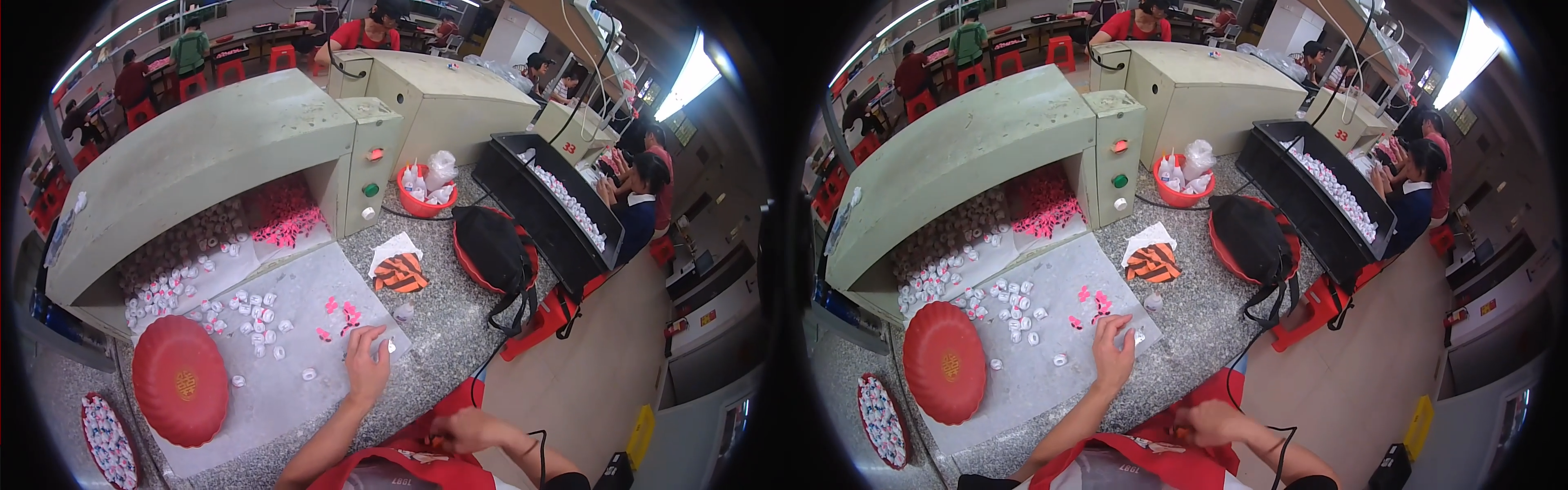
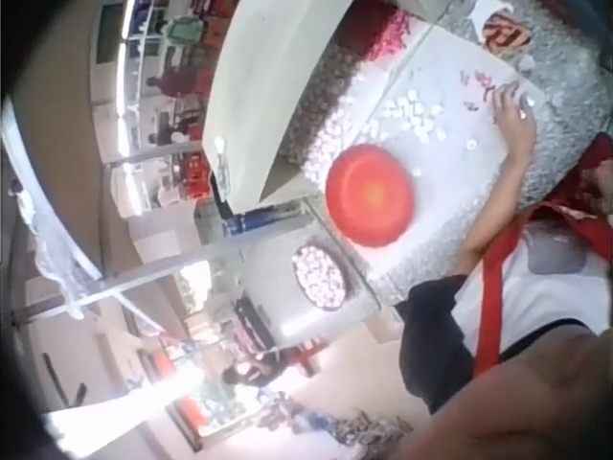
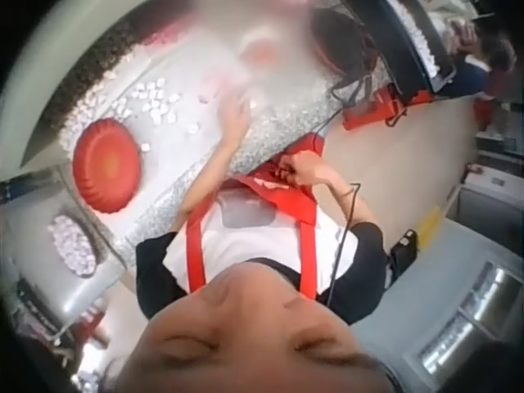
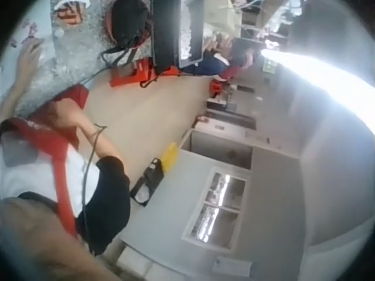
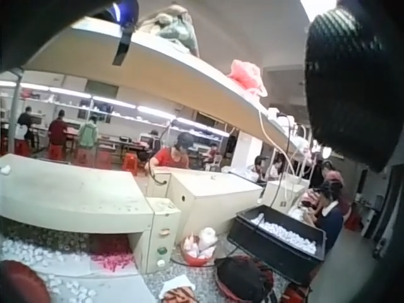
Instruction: Assembling small toy character heads by applying glue and attaching pink bow/ear parts.
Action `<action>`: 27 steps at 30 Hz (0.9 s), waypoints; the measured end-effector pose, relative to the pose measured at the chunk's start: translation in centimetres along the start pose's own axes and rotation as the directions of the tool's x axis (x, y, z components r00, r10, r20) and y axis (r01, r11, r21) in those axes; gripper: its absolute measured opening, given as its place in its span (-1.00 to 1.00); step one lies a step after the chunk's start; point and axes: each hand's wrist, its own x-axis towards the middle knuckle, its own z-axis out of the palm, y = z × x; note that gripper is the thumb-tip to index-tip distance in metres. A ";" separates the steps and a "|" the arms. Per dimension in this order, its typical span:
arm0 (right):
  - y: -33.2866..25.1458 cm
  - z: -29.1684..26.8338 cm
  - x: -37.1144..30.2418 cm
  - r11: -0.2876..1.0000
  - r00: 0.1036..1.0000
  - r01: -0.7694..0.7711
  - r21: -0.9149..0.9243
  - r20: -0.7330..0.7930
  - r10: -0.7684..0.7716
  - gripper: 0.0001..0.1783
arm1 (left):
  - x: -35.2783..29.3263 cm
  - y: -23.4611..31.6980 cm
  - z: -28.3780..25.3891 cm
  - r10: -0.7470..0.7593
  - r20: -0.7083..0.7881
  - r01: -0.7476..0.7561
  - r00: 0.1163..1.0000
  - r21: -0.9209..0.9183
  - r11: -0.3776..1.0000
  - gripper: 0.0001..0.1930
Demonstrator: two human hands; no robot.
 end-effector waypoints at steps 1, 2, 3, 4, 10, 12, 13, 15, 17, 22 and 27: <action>-0.2 -1.9 0.0 0.994 0.995 0.079 0.079 -0.070 -0.074 -0.72 | 0.0 -0.3 -0.3 0.003 -0.015 -0.003 1.000 0.012 1.000 -0.76; -0.2 -3.2 -0.1 0.977 0.981 0.143 0.161 -0.155 -0.118 -0.74 | 0.1 -0.4 -0.1 0.008 -0.013 -0.008 1.000 0.009 1.000 -0.76; -0.2 -3.2 0.5 0.837 0.952 0.255 0.484 -0.278 -0.129 -0.75 | 0.2 -0.1 -0.1 0.018 -0.011 -0.018 1.000 -0.004 1.000 -0.76; 0.0 -3.2 1.3 0.589 0.911 0.373 0.717 -0.404 -0.085 -0.76 | 0.2 0.1 0.0 0.009 0.012 -0.009 1.000 -0.014 1.000 -0.76; -1.2 -5.6 3.3 0.145 0.838 0.544 0.827 -0.545 -0.032 -0.73 | 0.4 0.2 0.0 -0.022 0.007 0.023 1.000 -0.060 0.998 -0.76; -0.5 -5.7 3.8 0.291 0.807 0.560 0.776 -0.590 0.021 -0.73 | 0.2 -0.1 0.0 -0.029 0.009 0.029 1.000 -0.062 0.998 -0.76; -0.4 -5.9 4.0 0.292 0.810 0.556 0.778 -0.586 0.020 -0.73 | 0.0 -0.1 -0.1 -0.038 0.012 0.039 0.999 -0.064 0.997 -0.76; -0.3 -6.6 4.6 0.540 0.779 0.373 0.754 -0.571 0.260 -0.67 | -0.1 -0.2 0.0 -0.042 0.010 0.043 0.999 -0.058 0.997 -0.76; 0.1 -6.9 5.4 0.845 0.637 0.209 0.493 -0.724 0.265 -0.60 | -0.1 -0.1 0.1 -0.048 0.010 0.049 0.999 -0.049 0.998 -0.76; 0.4 -8.7 7.1 0.955 0.461 -0.284 0.083 -0.862 0.212 -0.47 | 0.0 0.1 0.0 -0.024 0.015 0.025 1.000 -0.052 0.998 -0.76; 0.4 -10.6 8.7 0.852 0.511 -0.521 -0.060 -0.821 0.255 -0.50 | 0.3 0.0 -0.1 -0.047 0.006 0.048 0.999 -0.060 0.997 -0.77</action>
